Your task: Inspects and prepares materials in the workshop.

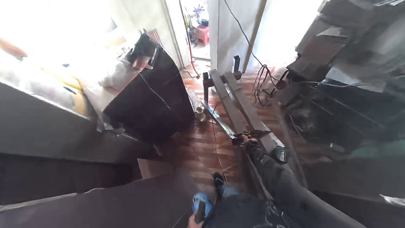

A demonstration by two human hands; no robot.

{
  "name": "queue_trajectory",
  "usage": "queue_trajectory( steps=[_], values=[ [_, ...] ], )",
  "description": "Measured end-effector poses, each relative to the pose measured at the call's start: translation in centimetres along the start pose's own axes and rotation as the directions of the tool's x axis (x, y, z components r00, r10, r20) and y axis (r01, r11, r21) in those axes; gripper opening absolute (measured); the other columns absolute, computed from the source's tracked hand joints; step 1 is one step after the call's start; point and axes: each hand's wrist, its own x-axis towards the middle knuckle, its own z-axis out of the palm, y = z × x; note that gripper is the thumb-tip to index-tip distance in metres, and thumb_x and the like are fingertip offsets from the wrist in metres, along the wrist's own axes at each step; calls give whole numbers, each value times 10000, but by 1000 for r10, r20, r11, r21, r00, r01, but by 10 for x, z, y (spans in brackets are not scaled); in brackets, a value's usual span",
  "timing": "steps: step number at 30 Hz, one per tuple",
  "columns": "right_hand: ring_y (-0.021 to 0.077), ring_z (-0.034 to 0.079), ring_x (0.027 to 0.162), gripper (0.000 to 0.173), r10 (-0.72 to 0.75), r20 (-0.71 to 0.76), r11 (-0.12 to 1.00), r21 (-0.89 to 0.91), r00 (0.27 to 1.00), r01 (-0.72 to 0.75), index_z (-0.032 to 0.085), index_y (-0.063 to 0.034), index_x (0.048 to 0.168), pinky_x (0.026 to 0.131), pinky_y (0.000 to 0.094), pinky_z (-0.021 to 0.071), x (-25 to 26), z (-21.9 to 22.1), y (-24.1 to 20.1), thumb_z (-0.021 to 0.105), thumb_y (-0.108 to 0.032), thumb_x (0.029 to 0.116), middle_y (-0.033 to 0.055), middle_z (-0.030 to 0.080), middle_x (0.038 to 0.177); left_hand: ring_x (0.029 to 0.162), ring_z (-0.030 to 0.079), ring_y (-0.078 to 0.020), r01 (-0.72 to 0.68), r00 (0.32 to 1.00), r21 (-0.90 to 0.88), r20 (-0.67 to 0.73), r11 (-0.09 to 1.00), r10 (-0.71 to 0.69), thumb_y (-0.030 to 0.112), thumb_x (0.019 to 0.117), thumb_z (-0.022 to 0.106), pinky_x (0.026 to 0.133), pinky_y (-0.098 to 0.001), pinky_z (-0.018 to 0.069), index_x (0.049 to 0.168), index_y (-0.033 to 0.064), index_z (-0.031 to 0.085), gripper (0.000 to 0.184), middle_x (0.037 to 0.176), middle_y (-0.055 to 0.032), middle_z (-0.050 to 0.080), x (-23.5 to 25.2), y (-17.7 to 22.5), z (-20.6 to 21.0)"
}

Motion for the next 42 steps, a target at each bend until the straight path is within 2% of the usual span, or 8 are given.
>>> queue_trajectory(
  steps=[8,11,15,22,26,29,33,42],
  values=[
    [349,598,1199,531,53,-56,995,87,997,-48,446,64,1450,991,487,510,27,8,-11,530,-287,1061,274,551,1383,889,687,-194,-241,969,-29,-61,970,239,181,901,670,848,-420,572,1236,-35,643,399,1011,-137,716,132,123,-92],
    [216,588,700,245,-71,-83,985,152,994,83,586,16,1124,619,399,526,23,6,8,507,-194,1024,143,605,882,767,663,-111,-382,922,-182,-4,906,388,161,892,579,734,-328,585,1257,-47,588,420,914,-46,690,185,193,-131],
    [113,559,543,158,-195,-56,882,426,979,200,557,-68,987,485,313,500,-26,4,28,415,-134,999,9,572,685,584,642,-147,-259,899,-521,178,813,401,101,919,452,543,-305,567,1338,9,447,429,768,-57,669,246,279,-174],
    [366,723,1037,650,-352,335,767,638,874,64,576,-43,1301,852,544,618,-133,44,76,780,-220,710,185,707,1223,569,652,-161,-221,786,-541,394,812,476,166,916,435,508,-310,568,1446,47,334,552,747,-54,663,313,358,-212],
    [249,758,904,267,-117,261,938,346,958,20,554,68,1220,827,412,634,-171,92,56,533,-3,964,156,748,1085,546,632,-139,-301,774,-435,409,849,484,182,1014,428,489,-291,544,1444,34,395,456,721,-39,659,323,376,-215],
    [238,696,830,282,-24,132,979,-197,991,50,686,69,1031,835,439,576,-170,108,38,802,-138,880,168,718,907,545,623,-146,-314,782,-390,410,866,469,276,1095,367,493,-295,540,1463,52,397,432,719,-55,649,317,382,-215],
    [424,652,1038,397,-155,137,799,-565,978,205,729,16,1067,935,612,506,-151,99,29,808,-306,849,272,677,1068,537,621,-164,-338,783,-368,402,866,475,296,1102,335,487,-306,544,1468,54,383,442,716,-67,643,310,389,-221],
    [86,723,798,372,-386,341,886,-121,857,447,659,-42,1167,756,291,607,-174,75,-34,729,-151,818,19,760,923,546,640,-145,-339,709,-227,576,913,407,282,1108,311,508,-269,561,1319,54,538,385,741,-84,679,300,414,-237]
  ],
)
